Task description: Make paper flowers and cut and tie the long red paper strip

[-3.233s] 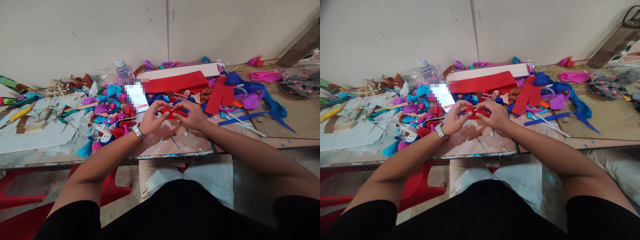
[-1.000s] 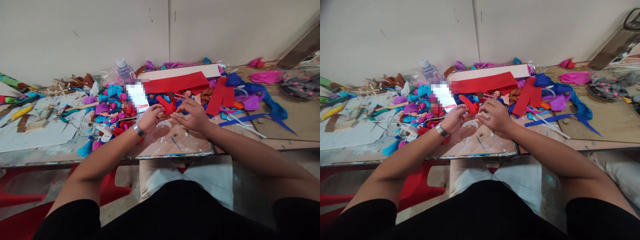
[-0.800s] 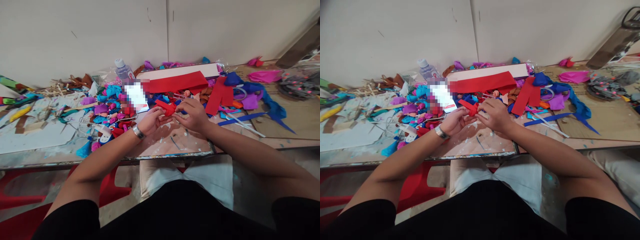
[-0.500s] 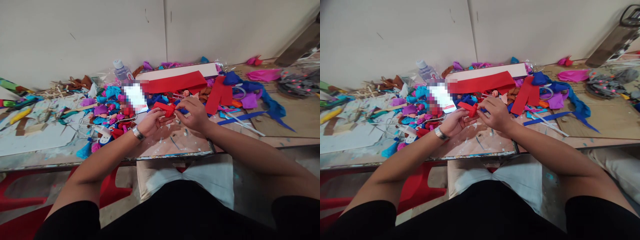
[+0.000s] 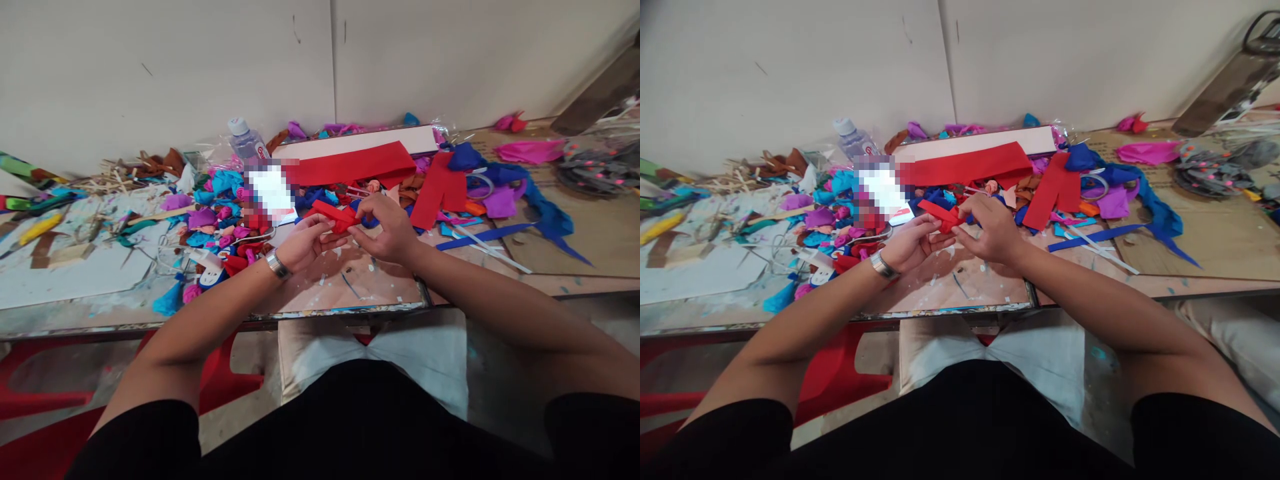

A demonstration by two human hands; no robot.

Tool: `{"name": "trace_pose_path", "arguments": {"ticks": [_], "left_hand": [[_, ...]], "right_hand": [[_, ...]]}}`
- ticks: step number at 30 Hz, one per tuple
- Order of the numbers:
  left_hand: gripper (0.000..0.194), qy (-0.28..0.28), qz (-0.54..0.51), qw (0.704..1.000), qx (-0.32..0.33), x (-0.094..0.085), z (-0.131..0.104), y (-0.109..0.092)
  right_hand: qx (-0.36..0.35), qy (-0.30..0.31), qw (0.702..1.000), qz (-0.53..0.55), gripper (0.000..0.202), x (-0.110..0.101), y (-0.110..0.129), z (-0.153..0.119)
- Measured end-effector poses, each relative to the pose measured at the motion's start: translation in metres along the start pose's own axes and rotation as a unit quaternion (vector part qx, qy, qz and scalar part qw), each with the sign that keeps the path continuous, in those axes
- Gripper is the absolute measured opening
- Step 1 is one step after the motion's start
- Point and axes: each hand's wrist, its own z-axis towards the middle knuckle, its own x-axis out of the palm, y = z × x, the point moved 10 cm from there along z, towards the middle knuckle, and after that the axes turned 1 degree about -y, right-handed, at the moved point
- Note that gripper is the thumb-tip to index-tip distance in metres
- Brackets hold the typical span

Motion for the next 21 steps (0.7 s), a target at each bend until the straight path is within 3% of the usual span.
{"name": "trace_pose_path", "arguments": {"ticks": [6,21], "left_hand": [[0.028,-0.006,0.005,1.0,0.013,0.0002,-0.0001,0.0016],[0.046,0.015,0.016,0.997,0.069,0.0031,0.0005,-0.002]], "right_hand": [[0.022,0.014,1.0,-0.017,0.01,0.0036,-0.0034,-0.0007],[-0.018,-0.005,0.999,-0.038,0.015,0.0039,-0.0026,-0.0034]]}}
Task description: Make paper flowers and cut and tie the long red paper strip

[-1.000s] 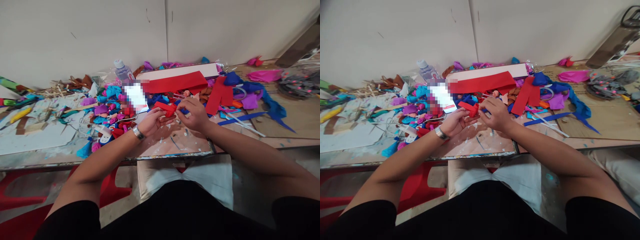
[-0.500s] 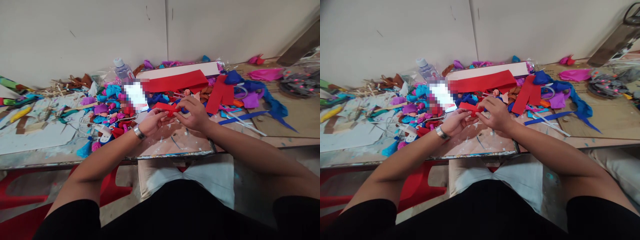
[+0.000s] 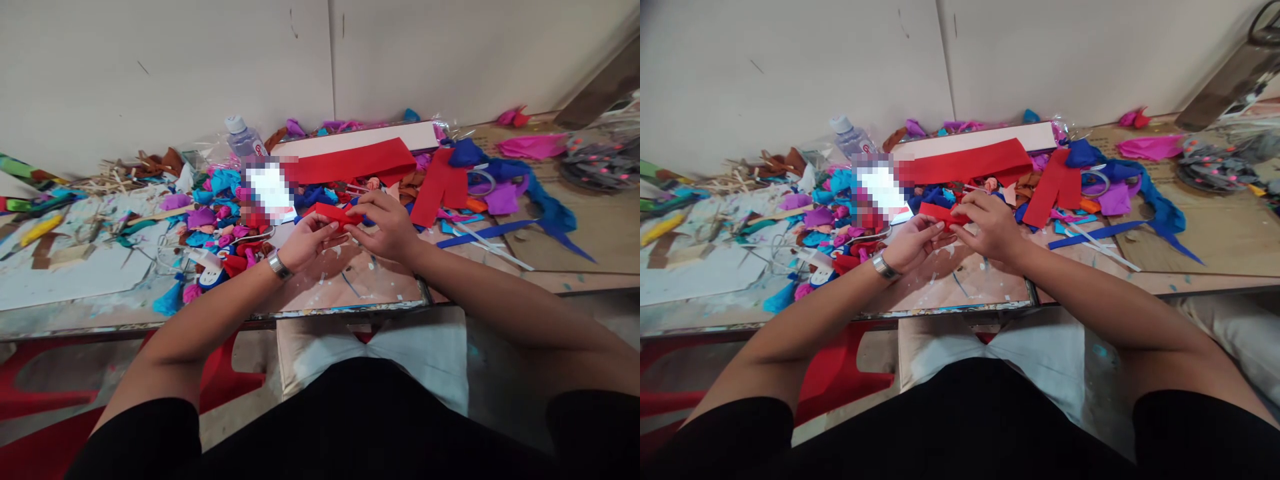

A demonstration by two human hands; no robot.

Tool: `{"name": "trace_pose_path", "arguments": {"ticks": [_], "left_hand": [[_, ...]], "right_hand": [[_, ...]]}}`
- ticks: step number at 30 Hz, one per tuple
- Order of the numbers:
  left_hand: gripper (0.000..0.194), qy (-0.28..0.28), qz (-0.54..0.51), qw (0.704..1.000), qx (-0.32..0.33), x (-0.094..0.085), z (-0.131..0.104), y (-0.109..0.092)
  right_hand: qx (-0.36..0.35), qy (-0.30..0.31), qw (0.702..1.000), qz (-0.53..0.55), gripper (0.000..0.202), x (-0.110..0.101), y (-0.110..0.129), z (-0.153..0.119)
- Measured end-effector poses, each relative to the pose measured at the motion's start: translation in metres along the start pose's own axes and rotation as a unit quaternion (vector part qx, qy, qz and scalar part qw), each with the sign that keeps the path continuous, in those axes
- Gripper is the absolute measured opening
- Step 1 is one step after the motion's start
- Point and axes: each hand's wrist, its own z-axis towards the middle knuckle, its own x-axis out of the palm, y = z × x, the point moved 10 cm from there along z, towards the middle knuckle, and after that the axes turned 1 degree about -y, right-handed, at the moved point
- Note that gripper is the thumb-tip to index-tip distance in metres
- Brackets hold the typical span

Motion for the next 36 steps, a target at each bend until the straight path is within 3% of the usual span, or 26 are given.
{"name": "trace_pose_path", "arguments": {"ticks": [6,11,20,36], "left_hand": [[0.047,0.012,0.017,1.0,-0.017,0.0,0.001,0.005],[0.035,0.007,0.019,1.0,-0.01,-0.002,0.002,0.004],[0.024,-0.014,0.006,0.999,-0.047,-0.003,-0.001,0.002],[0.01,-0.034,-0.023,0.997,-0.069,0.001,-0.003,-0.002]], "right_hand": [[0.004,-0.012,1.0,0.018,0.008,-0.003,-0.001,-0.001],[0.021,-0.035,0.997,0.067,0.009,-0.004,0.0,-0.001],[0.1,-0.052,0.985,0.133,0.02,-0.001,-0.014,-0.004],[0.04,-0.059,0.996,0.055,0.009,-0.011,-0.006,-0.001]]}}
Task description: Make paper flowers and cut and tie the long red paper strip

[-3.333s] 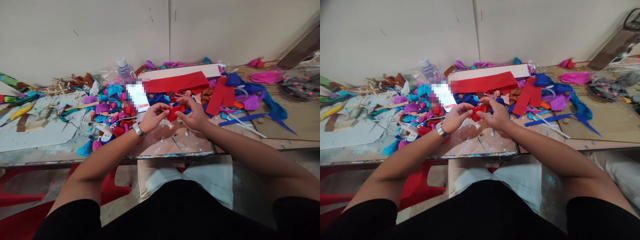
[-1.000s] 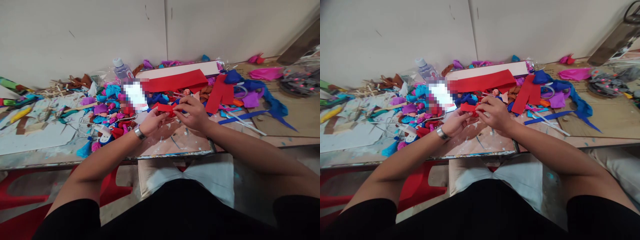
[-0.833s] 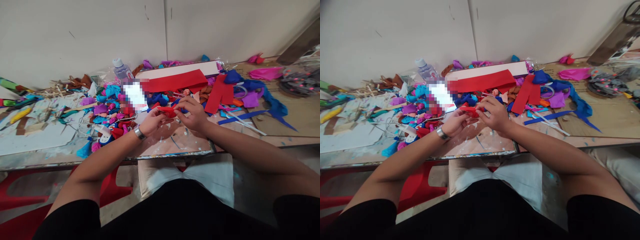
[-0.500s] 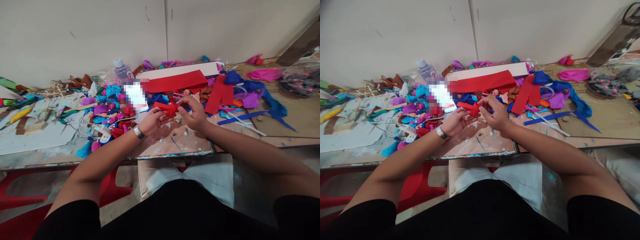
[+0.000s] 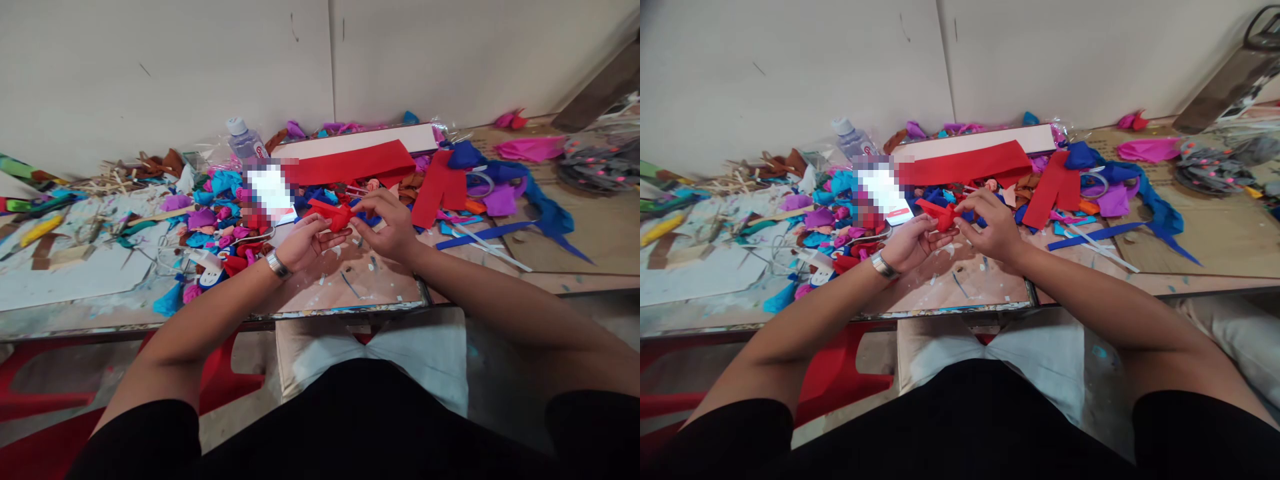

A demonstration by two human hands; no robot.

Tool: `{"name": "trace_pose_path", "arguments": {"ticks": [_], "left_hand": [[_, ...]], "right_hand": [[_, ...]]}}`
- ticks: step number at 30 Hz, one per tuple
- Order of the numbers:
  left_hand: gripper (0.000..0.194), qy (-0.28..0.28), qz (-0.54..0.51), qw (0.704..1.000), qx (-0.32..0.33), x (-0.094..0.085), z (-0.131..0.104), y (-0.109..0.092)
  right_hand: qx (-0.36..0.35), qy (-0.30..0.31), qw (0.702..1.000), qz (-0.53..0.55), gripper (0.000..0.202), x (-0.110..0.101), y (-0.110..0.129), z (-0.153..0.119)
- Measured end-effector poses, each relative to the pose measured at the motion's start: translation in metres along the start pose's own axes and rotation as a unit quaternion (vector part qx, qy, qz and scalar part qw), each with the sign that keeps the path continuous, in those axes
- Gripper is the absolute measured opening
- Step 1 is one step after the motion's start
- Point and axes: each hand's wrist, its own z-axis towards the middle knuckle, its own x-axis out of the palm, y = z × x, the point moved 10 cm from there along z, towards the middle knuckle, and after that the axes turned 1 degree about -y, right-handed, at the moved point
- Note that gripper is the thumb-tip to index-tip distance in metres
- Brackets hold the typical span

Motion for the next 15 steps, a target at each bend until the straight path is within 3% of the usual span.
{"name": "trace_pose_path", "arguments": {"ticks": [15], "left_hand": [[0.016,0.025,0.031,0.999,0.016,0.0002,0.0022,0.0011]], "right_hand": [[0.042,0.028,0.998,0.033,0.015,0.0056,-0.005,0.0016]]}}
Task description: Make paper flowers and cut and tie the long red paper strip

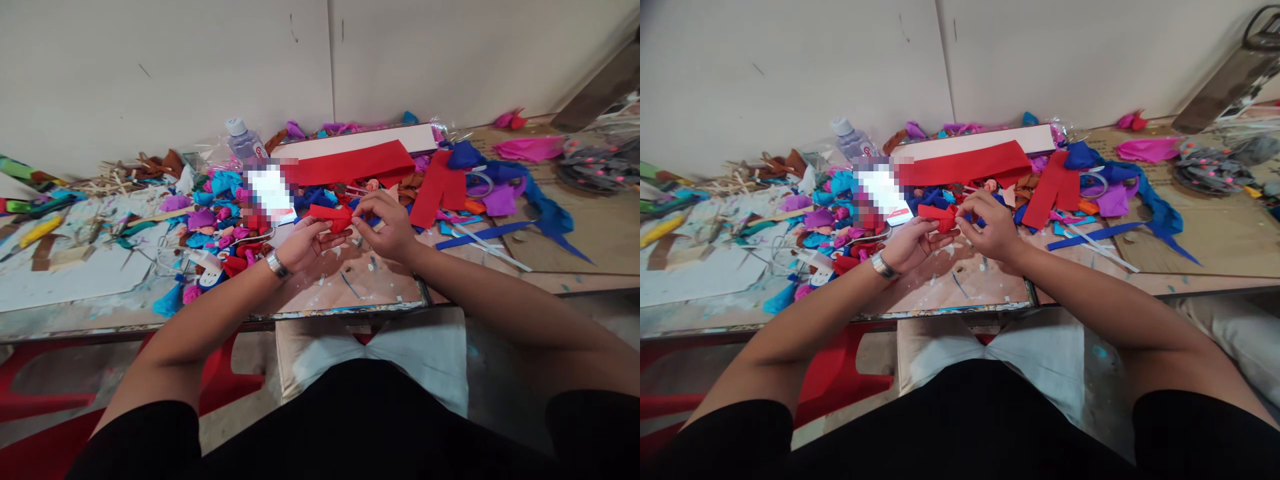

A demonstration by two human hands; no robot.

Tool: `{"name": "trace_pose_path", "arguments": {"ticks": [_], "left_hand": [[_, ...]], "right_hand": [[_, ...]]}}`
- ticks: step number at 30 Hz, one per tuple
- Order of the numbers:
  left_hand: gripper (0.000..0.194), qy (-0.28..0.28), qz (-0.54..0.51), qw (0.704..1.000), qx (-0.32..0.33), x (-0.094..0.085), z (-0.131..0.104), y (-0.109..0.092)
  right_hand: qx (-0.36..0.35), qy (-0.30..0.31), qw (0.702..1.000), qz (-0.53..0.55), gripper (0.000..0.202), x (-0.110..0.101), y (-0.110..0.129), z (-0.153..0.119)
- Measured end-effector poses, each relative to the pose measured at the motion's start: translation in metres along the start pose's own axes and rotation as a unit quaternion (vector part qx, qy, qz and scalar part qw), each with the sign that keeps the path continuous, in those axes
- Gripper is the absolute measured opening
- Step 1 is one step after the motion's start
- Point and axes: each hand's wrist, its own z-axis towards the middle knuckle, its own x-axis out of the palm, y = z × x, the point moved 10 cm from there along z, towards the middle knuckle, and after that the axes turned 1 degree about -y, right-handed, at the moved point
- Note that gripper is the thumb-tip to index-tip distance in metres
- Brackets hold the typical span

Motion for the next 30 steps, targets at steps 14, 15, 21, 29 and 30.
{"name": "trace_pose_path", "arguments": {"ticks": [14,15,21,29,30], "left_hand": [[0.037,-0.022,0.039,0.996,0.075,-0.012,0.006,-0.008],[0.036,-0.021,0.041,0.996,0.078,-0.012,0.006,-0.008],[0.038,-0.011,0.046,0.994,0.101,-0.012,0.007,-0.01],[0.041,-0.028,0.158,0.974,0.161,-0.014,0.005,-0.025],[0.041,-0.026,0.176,0.969,0.171,-0.013,0.004,-0.027]], "right_hand": [[0.052,0.024,0.993,0.108,0.022,0.011,-0.012,-0.004],[0.053,0.023,0.993,0.102,0.022,0.011,-0.011,-0.004],[0.036,-0.002,0.996,0.078,0.02,0.006,-0.008,-0.003],[0.056,-0.016,0.995,0.083,0.025,0.002,-0.014,-0.004],[0.055,-0.011,0.995,0.083,0.028,0.003,-0.014,-0.004]]}}
